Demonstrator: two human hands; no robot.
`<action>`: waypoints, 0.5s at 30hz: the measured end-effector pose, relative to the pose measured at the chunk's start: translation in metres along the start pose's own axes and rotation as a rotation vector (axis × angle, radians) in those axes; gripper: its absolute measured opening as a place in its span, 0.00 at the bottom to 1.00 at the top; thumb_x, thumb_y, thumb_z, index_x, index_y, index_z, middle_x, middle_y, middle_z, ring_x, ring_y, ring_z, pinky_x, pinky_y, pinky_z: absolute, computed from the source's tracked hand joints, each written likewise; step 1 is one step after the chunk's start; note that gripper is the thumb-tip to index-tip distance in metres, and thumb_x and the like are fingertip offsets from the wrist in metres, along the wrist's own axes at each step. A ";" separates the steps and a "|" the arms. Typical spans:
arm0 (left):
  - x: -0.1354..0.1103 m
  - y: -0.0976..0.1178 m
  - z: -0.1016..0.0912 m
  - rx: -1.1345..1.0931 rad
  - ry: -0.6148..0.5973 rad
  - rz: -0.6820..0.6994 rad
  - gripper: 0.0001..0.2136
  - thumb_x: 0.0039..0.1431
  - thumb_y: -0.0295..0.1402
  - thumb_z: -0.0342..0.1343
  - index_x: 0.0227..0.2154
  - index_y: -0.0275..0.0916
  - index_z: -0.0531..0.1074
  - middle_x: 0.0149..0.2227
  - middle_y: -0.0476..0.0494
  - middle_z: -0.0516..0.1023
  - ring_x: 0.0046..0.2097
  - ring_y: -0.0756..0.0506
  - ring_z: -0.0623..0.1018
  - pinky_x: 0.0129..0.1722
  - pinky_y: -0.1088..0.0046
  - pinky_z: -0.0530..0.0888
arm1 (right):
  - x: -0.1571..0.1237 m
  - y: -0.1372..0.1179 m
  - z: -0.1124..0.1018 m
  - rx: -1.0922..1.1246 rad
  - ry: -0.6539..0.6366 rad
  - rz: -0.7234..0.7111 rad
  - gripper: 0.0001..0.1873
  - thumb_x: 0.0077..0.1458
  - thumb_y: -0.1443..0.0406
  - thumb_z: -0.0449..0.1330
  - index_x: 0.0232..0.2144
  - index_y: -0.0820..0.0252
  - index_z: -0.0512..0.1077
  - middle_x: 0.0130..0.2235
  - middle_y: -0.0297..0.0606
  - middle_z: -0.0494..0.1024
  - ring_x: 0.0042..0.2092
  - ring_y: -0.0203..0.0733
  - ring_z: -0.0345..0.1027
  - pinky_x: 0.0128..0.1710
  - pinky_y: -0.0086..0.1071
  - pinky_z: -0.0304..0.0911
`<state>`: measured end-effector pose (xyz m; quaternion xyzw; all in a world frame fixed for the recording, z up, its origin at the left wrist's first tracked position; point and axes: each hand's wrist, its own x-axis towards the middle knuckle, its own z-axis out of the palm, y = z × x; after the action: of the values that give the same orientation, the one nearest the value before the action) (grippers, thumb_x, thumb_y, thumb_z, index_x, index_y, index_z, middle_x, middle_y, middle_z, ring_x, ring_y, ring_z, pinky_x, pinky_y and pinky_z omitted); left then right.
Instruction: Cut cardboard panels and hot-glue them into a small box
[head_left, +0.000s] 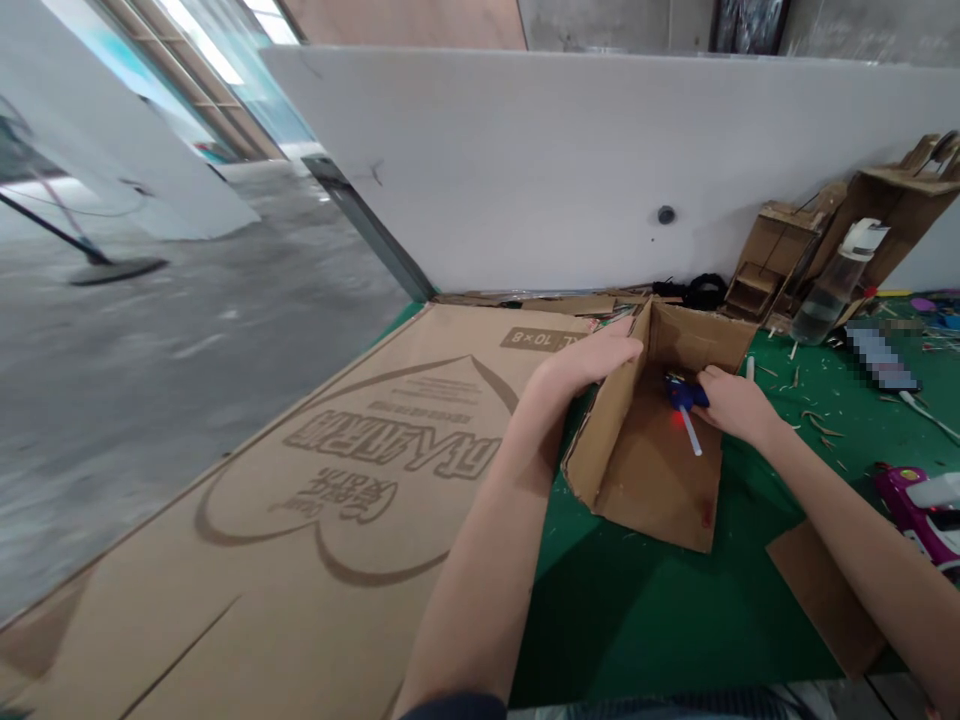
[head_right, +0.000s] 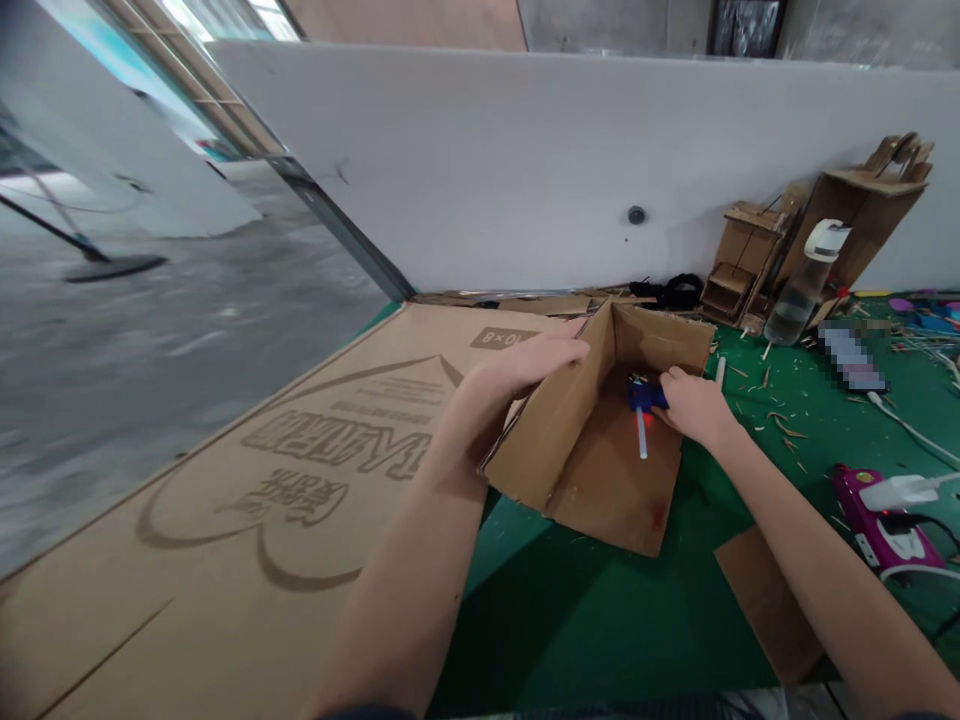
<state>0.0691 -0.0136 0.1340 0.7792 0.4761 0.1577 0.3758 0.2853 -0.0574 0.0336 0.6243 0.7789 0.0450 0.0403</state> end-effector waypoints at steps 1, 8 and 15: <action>0.000 0.000 0.000 -0.015 -0.001 -0.004 0.20 0.43 0.29 0.44 0.43 0.37 0.66 0.45 0.39 0.72 0.47 0.40 0.70 0.44 0.66 0.68 | 0.002 -0.003 -0.001 0.002 0.006 -0.002 0.14 0.62 0.58 0.54 0.45 0.62 0.67 0.48 0.48 0.74 0.44 0.48 0.75 0.37 0.34 0.66; 0.000 0.000 0.000 -0.004 -0.005 -0.026 0.20 0.43 0.29 0.45 0.43 0.38 0.65 0.45 0.41 0.72 0.45 0.41 0.70 0.42 0.66 0.68 | -0.002 0.004 0.006 -0.005 -0.030 0.028 0.14 0.62 0.59 0.55 0.45 0.63 0.67 0.48 0.50 0.75 0.46 0.50 0.74 0.39 0.34 0.66; 0.000 0.000 0.000 -0.032 -0.008 -0.026 0.19 0.43 0.28 0.45 0.42 0.39 0.66 0.44 0.40 0.73 0.45 0.40 0.71 0.41 0.65 0.69 | -0.023 0.023 0.008 0.000 -0.108 0.067 0.14 0.62 0.58 0.54 0.44 0.63 0.66 0.48 0.50 0.75 0.46 0.53 0.74 0.36 0.37 0.66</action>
<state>0.0694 -0.0135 0.1344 0.7673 0.4823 0.1574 0.3922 0.3138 -0.0747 0.0285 0.6516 0.7541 0.0124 0.0806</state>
